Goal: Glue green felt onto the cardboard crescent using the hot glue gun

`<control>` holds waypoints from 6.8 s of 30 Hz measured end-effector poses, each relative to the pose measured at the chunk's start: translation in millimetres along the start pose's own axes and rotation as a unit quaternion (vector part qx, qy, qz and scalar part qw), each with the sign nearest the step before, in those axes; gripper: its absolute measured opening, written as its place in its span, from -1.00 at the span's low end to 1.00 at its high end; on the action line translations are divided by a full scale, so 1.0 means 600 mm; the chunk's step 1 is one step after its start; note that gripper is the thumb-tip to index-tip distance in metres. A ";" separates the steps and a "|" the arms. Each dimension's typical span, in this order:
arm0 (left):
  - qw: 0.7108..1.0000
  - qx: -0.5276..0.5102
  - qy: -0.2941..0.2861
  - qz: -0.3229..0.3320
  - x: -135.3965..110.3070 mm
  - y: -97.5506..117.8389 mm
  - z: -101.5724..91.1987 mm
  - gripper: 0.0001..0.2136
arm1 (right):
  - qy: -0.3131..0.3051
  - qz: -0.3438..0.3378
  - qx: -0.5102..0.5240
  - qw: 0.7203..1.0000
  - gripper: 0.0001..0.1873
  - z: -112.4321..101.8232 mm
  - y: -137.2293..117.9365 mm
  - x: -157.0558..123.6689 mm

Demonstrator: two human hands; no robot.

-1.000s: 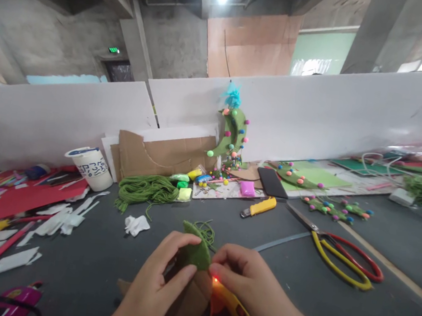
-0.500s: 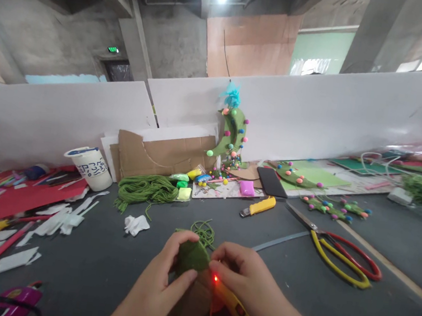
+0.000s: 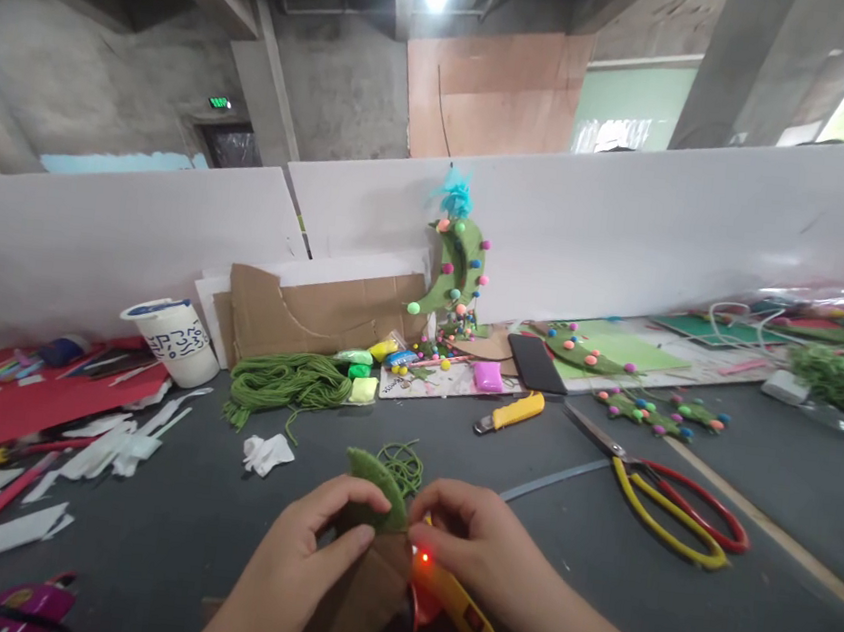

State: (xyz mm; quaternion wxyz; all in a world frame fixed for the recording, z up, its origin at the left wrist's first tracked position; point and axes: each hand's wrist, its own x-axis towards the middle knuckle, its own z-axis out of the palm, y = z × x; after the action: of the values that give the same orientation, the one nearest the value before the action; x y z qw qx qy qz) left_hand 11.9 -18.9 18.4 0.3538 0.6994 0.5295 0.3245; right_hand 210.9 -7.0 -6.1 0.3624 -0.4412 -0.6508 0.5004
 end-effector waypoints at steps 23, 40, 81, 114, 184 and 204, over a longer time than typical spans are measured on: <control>0.967 0.198 0.160 -0.018 0.024 -0.031 -0.057 -0.82 | -0.094 0.088 -0.292 0.948 -0.86 -0.011 0.012 -0.021; 0.980 0.123 0.151 -0.036 0.018 -0.031 -0.053 -0.84 | -0.064 0.110 0.200 0.972 -0.83 -0.027 -0.018 -0.008; 0.980 0.138 0.139 -0.025 0.010 -0.027 -0.021 -0.82 | 0.060 -0.078 -0.271 0.958 -0.76 0.012 -0.015 -0.022; 0.982 0.117 0.145 -0.044 0.010 -0.016 -0.021 -0.83 | 0.070 -0.051 -0.266 0.960 -0.79 0.014 -0.006 -0.024; 0.999 0.046 0.026 0.003 -0.009 0.015 -0.003 -0.82 | 0.036 -0.017 -0.076 0.996 -0.88 0.006 0.000 -0.009; 0.999 0.029 -0.007 -0.013 -0.011 0.021 -0.001 -0.79 | 0.057 -0.010 -0.123 0.991 -0.86 0.004 -0.009 -0.008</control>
State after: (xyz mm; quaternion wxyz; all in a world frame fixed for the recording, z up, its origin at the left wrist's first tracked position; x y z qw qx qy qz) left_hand 16.4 -27.6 28.9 0.3417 0.7046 0.5452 0.2991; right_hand 209.4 -13.0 -1.5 0.3473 -0.5036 -0.6899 0.3870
